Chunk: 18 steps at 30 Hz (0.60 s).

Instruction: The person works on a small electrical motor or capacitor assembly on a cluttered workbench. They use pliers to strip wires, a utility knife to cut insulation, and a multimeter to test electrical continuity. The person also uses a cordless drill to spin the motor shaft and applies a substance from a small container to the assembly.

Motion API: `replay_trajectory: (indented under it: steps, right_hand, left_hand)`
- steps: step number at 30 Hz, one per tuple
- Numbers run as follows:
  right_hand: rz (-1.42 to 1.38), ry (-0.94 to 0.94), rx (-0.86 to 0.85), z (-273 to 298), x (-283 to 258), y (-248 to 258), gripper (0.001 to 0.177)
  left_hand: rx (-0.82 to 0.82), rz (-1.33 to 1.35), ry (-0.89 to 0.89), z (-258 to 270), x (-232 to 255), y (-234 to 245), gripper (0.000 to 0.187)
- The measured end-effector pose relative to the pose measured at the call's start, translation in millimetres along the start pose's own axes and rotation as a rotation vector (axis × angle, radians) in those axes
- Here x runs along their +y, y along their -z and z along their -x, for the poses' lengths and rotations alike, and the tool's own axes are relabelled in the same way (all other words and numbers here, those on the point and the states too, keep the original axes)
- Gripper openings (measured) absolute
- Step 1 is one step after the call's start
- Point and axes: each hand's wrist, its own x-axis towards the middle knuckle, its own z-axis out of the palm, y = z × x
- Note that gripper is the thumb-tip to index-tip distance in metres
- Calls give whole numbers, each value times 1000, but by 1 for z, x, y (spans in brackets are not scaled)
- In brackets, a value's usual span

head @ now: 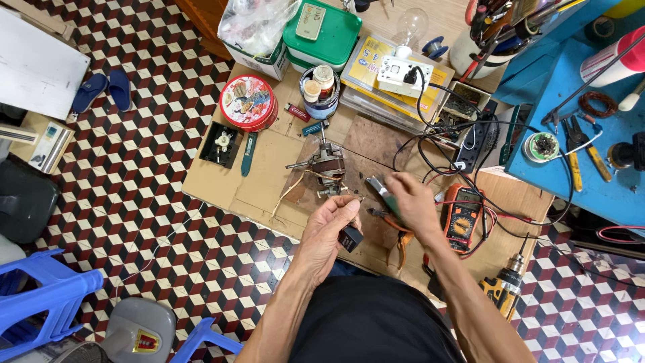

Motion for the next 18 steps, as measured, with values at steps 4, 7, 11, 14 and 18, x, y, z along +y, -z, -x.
replay_trajectory:
  steps: [4,7,11,14,18]
  right_hand:
    - [-500,123,-355,47,-62,30,31]
    - [-313,169,-335,57,-87,37,23]
    - [-474,135,-320,57,-89,39,19]
    - [-537,124,-335,55,-75,44,21]
    - [-674,101,-304,55,-55,35,26]
  left_hand:
    - [-38,26,29,-4,-2,-7,22]
    - [-88,73,69,-8,-2,-15,19]
    - [-103,73,92,-9,1,-23,20]
    - [-99,54,108,-7,-1,-30,22]
    - [-84,48,43,-10,-9,-40,22]
